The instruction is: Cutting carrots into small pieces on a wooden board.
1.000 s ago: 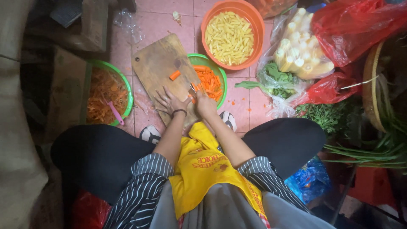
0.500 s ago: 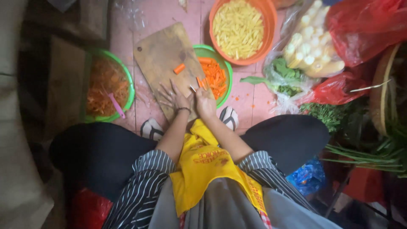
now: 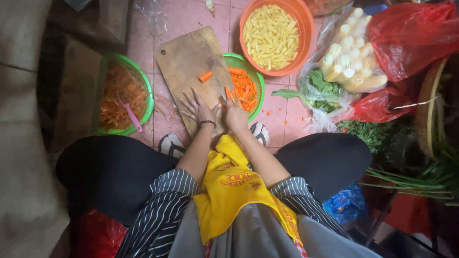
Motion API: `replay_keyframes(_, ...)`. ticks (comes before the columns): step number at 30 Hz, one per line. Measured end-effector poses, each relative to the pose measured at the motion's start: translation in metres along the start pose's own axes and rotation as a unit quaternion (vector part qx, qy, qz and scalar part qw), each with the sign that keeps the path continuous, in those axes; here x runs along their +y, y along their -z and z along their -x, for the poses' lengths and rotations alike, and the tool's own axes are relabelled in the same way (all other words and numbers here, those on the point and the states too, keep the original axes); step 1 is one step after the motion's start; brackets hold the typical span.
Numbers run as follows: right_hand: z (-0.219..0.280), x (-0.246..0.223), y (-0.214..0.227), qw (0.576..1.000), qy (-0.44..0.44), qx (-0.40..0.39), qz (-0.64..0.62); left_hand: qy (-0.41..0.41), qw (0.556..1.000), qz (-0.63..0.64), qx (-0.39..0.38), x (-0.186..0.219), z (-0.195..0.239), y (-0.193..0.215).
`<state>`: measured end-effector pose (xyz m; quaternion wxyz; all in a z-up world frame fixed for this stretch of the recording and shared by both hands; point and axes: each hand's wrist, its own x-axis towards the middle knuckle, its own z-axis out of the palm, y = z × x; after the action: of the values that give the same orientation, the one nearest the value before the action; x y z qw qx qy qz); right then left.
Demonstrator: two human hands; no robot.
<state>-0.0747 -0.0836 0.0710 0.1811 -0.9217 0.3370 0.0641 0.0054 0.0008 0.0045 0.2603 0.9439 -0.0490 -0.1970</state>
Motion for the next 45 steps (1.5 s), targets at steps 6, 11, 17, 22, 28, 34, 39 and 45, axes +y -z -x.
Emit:
replay_keyframes(6, 0.0, -0.005, -0.008, 0.993, 0.086, 0.076, 0.005, -0.072, 0.977, -0.096, 0.174, -0.038, -0.019, -0.072)
replay_keyframes(11, 0.0, 0.006, -0.029, 0.975, 0.138, 0.173, 0.004, 0.009, 1.0, 0.0, 0.01, 0.003, -0.001, -0.001)
replay_keyframes(17, 0.002, 0.022, -0.026, 0.997, 0.027, 0.056, -0.036, 0.135, 0.988, -0.004, 0.073, -0.028, -0.034, 0.005)
replay_keyframes(22, 0.001, 0.039, -0.028, 0.996, -0.038, 0.023, -0.075, 0.133, 0.989, 0.053, 0.031, -0.05, -0.038, 0.0)
replay_keyframes(28, 0.006, 0.054, 0.043, 0.994, -0.069, 0.069, -0.052, 0.18, 0.983, -0.022, -0.023, -0.006, 0.007, 0.022)
replay_keyframes(34, 0.024, 0.083, 0.106, 0.979, -0.091, 0.162, -0.085, -0.214, 0.975, 0.007, -0.051, 0.031, 0.016, -0.009)
replay_keyframes(39, 0.03, 0.103, 0.074, 0.995, -0.102, -0.015, -0.004, -0.227, 0.968, 0.039, -0.105, 0.074, 0.011, -0.034)
replay_keyframes(45, 0.035, 0.073, 0.023, 0.98, 0.02, -0.196, 0.013, -0.153, 0.978, 0.119, -0.074, 0.035, -0.037, -0.047)
